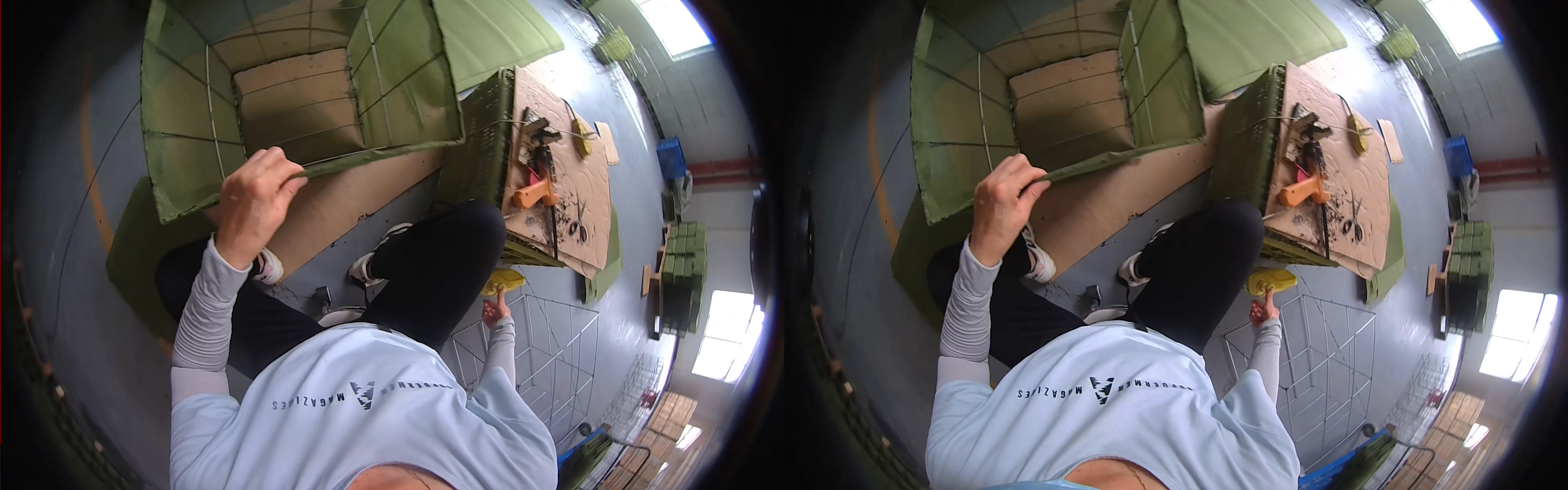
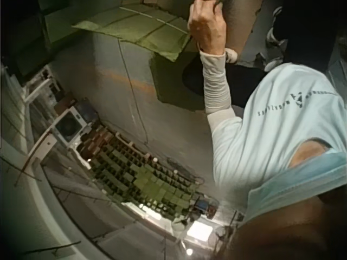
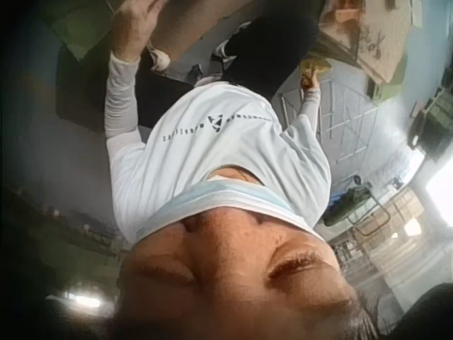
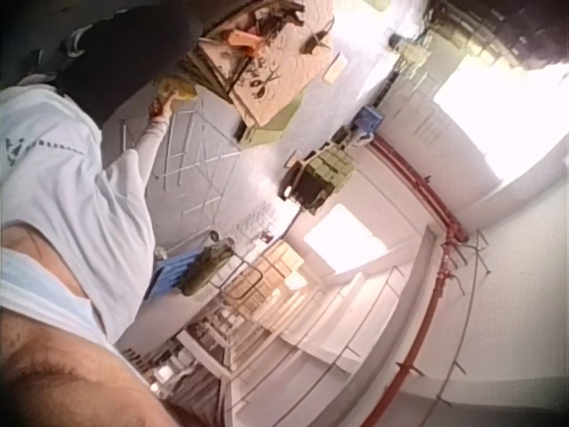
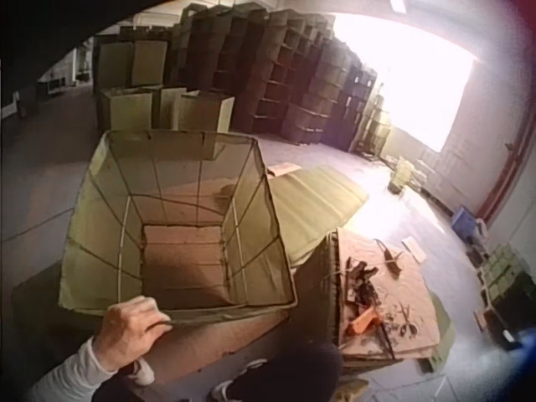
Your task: Assembling a wire-frame fabric storage bin using a hot glue gun.
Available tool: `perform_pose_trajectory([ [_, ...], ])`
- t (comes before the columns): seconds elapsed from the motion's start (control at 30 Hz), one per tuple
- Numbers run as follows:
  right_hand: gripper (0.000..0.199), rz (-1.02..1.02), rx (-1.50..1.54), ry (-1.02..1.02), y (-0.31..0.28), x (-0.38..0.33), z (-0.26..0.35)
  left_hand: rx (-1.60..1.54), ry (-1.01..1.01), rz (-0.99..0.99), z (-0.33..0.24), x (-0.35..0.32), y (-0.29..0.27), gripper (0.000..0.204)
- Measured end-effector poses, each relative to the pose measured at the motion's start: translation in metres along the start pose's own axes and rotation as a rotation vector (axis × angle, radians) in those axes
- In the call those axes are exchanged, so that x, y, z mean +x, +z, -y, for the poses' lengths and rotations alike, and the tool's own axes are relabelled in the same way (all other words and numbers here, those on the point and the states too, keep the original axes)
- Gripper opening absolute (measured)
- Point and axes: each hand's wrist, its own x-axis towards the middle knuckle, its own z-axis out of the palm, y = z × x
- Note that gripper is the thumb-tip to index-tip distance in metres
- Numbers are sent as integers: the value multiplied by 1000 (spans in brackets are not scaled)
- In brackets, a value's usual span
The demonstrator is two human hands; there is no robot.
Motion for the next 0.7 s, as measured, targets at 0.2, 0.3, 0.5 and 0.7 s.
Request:
perform_pose_trajectory([
  [0.2, 23, -166, 11, -740, 21, -82, 55, -23, -25, 3, -24, -52, 9, 21],
  [0.3, 20, -90, -221, -1065, 101, -206, 109, -42, -6, 29, -29, -75, 19, 27],
  [0.5, 39, 399, -1018, -1959, 269, -354, 78, 31, 86, 23, -30, -92, 27, 21],
  [0.7, 34, 793, -1291, -2143, 342, -333, 42, 25, 120, 91, -34, -102, 25, 19],
])
